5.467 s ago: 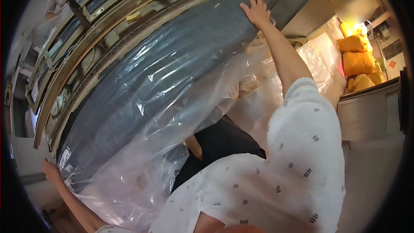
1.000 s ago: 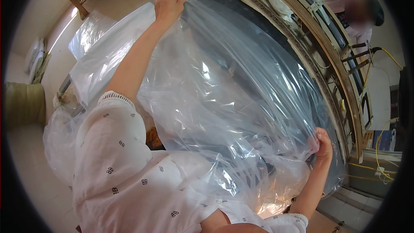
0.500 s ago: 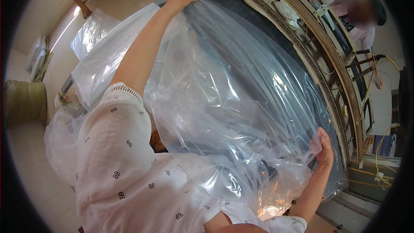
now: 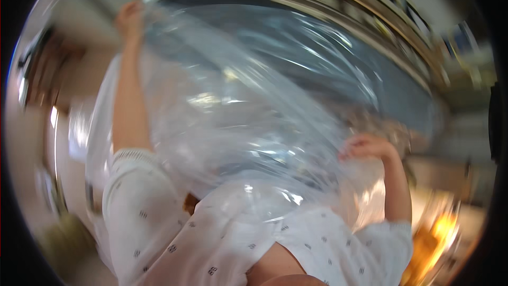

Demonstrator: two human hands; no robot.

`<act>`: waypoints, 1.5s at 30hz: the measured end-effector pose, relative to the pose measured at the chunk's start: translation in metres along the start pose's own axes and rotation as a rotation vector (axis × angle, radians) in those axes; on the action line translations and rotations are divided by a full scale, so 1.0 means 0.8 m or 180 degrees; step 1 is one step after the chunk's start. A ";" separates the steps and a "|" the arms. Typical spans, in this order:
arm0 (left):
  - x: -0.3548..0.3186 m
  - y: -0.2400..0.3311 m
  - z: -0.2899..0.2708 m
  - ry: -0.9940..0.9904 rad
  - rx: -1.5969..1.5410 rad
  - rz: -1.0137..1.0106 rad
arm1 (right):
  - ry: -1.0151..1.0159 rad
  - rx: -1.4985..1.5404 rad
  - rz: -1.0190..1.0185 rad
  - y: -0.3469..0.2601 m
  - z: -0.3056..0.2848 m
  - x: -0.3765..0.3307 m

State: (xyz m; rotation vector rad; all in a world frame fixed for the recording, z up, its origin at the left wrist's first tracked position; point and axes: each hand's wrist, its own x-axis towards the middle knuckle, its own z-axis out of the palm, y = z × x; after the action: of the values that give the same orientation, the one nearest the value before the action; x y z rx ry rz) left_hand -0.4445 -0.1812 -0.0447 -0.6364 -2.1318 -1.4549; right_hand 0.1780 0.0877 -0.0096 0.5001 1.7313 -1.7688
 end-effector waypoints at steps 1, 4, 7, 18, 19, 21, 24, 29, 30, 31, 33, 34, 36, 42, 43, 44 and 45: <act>-0.004 0.016 0.016 -0.0059 0.0504 0.0126 | 0.0487 -0.0623 0.0144 0.056 0.000 -0.008; 0.019 -0.055 0.002 -0.0077 0.1023 0.0408 | 0.1670 -0.2948 0.2101 0.125 0.014 -0.029; 0.014 -0.025 0.040 -0.0435 0.1426 0.0664 | 0.2825 -0.2869 0.2512 0.253 0.041 -0.074; 0.023 -0.039 0.042 -0.0710 0.1853 0.0780 | 0.7095 -0.3034 0.1572 0.175 -0.129 -0.353; 0.029 -0.052 0.047 -0.0706 0.2036 0.0766 | 0.7379 -0.2869 0.0939 0.168 -0.171 -0.372; 0.041 -0.090 0.045 -0.0712 0.2044 0.0657 | 0.7913 -0.2657 -0.0393 0.150 -0.255 -0.379; 0.031 -0.096 0.028 -0.0739 0.2248 0.0746 | 0.7727 -0.2711 -0.0457 0.083 -0.245 -0.275; 0.081 -0.143 -0.114 -0.0703 0.2785 0.0732 | 0.6263 -0.2833 0.0452 0.231 -0.233 -0.211; 0.060 -0.123 -0.076 -0.0754 0.2601 0.0571 | 0.6290 -0.3039 0.1072 0.252 -0.214 -0.238; 0.073 -0.124 -0.107 -0.0732 0.2684 0.0555 | 0.6231 -0.3024 0.1000 0.261 -0.214 -0.239; 0.108 -0.127 -0.165 -0.0792 0.2703 0.0591 | 0.5975 -0.3168 0.0893 0.277 -0.202 -0.242; 0.110 -0.130 -0.175 -0.0797 0.2751 0.0593 | 0.5937 -0.3145 0.0870 0.253 -0.193 -0.242; 0.124 -0.119 -0.164 -0.0746 0.2559 0.0498 | 0.5382 -0.2812 0.1813 0.181 -0.173 -0.239; 0.107 -0.088 -0.204 -0.0444 0.2505 0.0081 | 0.4727 -0.3158 -0.1661 0.108 -0.154 -0.110; 0.096 -0.082 -0.220 -0.0454 0.2397 -0.0161 | 0.4838 -0.3526 -0.1238 0.105 -0.138 -0.099; 0.084 -0.073 -0.231 -0.0436 0.2401 -0.0179 | 0.4925 -0.3901 -0.0786 0.106 -0.123 -0.094; 0.079 -0.061 -0.244 -0.0349 0.1436 -0.0607 | 0.5041 -0.3829 -0.0698 0.110 -0.111 -0.089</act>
State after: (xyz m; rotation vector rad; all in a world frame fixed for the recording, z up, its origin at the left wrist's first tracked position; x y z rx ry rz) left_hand -0.4994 -0.3736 0.0219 -0.3567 -2.5494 -0.9857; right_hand 0.2758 0.1902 -0.0368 1.2408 3.3926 0.2534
